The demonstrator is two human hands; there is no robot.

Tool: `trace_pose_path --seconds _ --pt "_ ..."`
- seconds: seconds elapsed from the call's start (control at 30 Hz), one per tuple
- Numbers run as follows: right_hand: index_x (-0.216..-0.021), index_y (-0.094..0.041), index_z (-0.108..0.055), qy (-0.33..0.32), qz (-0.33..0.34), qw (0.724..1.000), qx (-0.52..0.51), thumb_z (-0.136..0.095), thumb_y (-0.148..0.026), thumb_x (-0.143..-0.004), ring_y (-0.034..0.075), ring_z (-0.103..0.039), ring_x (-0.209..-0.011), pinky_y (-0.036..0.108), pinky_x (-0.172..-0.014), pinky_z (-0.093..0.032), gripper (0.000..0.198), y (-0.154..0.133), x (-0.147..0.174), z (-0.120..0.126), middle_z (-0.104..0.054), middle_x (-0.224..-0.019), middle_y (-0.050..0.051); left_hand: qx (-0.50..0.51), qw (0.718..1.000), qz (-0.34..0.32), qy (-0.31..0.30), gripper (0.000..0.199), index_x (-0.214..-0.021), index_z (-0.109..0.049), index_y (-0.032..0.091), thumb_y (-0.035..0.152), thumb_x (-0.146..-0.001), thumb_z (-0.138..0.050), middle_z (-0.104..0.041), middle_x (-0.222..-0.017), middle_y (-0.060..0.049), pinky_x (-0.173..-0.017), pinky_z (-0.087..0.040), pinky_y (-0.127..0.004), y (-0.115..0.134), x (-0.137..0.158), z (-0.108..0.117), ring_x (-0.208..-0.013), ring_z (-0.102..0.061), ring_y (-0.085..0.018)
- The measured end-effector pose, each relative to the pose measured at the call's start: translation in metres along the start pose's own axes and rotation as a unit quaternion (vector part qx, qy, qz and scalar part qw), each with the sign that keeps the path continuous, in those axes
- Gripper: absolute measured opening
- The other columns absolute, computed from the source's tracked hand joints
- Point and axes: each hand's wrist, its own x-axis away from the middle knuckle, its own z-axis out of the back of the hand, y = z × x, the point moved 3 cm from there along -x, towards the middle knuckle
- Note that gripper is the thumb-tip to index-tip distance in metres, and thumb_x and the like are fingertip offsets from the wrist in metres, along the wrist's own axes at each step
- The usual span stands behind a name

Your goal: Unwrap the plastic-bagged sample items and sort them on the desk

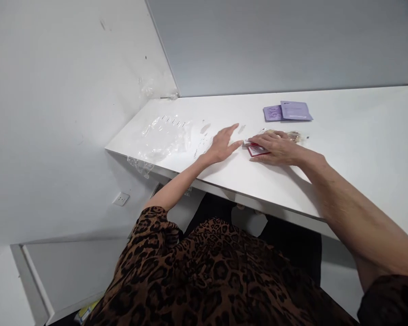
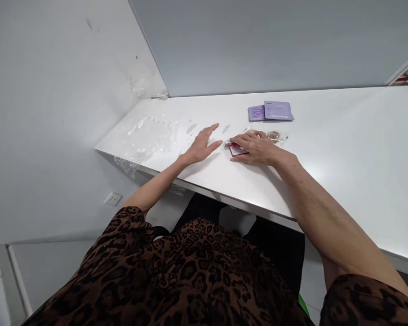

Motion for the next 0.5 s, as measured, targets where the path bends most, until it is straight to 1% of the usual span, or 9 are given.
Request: trace_pose_path --seconds 0.07,0.13,0.17,0.23,0.27,0.33,0.43,0.5 --pt "-0.139 -0.020 -0.062 0.025 0.011 0.999 0.025 -0.054 -0.057 -0.102 0.044 -0.061 -0.130 0.065 -0.111 -0.043 0.053 -0.003 0.000 -0.002 -0.068 -0.138 0.021 0.007 0.999 0.010 -0.031 0.067 -0.162 -0.047 0.018 0.054 -0.105 -0.056 -0.049 -0.170 -0.018 -0.133 -0.033 -0.050 0.006 -0.015 -0.027 -0.158 -0.047 -0.032" --pt "-0.133 -0.015 -0.062 0.052 0.007 0.998 0.040 -0.045 -0.053 -0.106 0.043 -0.065 -0.119 0.061 -0.105 -0.047 0.050 -0.006 -0.001 0.000 -0.071 -0.126 0.025 0.026 0.999 0.024 -0.032 0.059 -0.158 -0.051 0.016 0.047 -0.108 -0.051 -0.056 -0.164 -0.018 -0.130 -0.038 -0.047 0.010 -0.027 -0.043 -0.151 -0.055 -0.030" --pt "-0.134 -0.012 -0.061 0.064 0.002 0.997 0.044 -0.042 -0.051 -0.107 0.043 -0.066 -0.115 0.059 -0.103 -0.048 0.051 -0.008 -0.001 0.002 -0.072 -0.120 0.026 0.038 0.999 0.027 -0.027 0.054 -0.154 -0.055 0.016 0.045 -0.109 -0.049 -0.061 -0.158 -0.018 -0.128 -0.041 -0.045 0.012 -0.030 -0.048 -0.147 -0.059 -0.028" --pt "-0.140 -0.007 -0.056 0.077 -0.017 0.996 0.052 -0.034 -0.046 -0.109 0.043 -0.068 -0.110 0.058 -0.101 -0.049 0.054 -0.010 -0.002 0.007 -0.072 -0.114 0.028 0.056 0.998 0.017 -0.017 0.046 -0.146 -0.063 0.019 0.043 -0.111 -0.045 -0.070 -0.147 -0.014 -0.125 -0.045 -0.044 0.015 -0.034 -0.052 -0.140 -0.064 -0.027" --pt "-0.145 -0.005 -0.052 0.078 -0.031 0.995 0.057 -0.030 -0.043 -0.110 0.043 -0.069 -0.108 0.057 -0.100 -0.050 0.056 -0.010 -0.002 0.009 -0.073 -0.113 0.029 0.062 0.998 0.008 -0.018 0.044 -0.142 -0.065 0.020 0.044 -0.112 -0.043 -0.073 -0.143 -0.013 -0.124 -0.046 -0.044 0.016 -0.034 -0.052 -0.138 -0.066 -0.026" --pt "-0.153 -0.003 -0.045 0.073 -0.062 0.994 0.061 -0.025 -0.038 -0.110 0.043 -0.069 -0.108 0.055 -0.095 -0.051 0.059 -0.006 -0.002 0.011 -0.073 -0.117 0.030 0.074 0.997 -0.009 -0.028 0.045 -0.140 -0.066 0.022 0.046 -0.112 -0.041 -0.073 -0.143 -0.012 -0.122 -0.048 -0.045 0.019 -0.031 -0.052 -0.136 -0.066 -0.026" --pt "-0.158 -0.007 -0.041 0.074 -0.111 0.991 0.030 -0.030 -0.040 -0.109 0.042 -0.071 -0.109 0.050 -0.088 -0.053 0.060 0.003 0.001 0.011 -0.071 -0.128 0.028 0.101 0.994 -0.007 -0.041 0.047 -0.147 -0.062 0.020 0.046 -0.110 -0.046 -0.072 -0.145 -0.013 -0.121 -0.050 -0.043 0.018 -0.028 -0.051 -0.137 -0.067 -0.026" --pt "-0.158 -0.011 -0.042 0.074 -0.135 0.988 0.006 -0.034 -0.042 -0.109 0.042 -0.072 -0.105 0.047 -0.084 -0.052 0.058 0.009 0.003 0.011 -0.072 -0.129 0.027 0.112 0.993 -0.002 -0.041 0.048 -0.148 -0.060 0.019 0.043 -0.106 -0.055 -0.073 -0.143 -0.013 -0.121 -0.050 -0.043 0.017 -0.026 -0.050 -0.135 -0.068 -0.026"
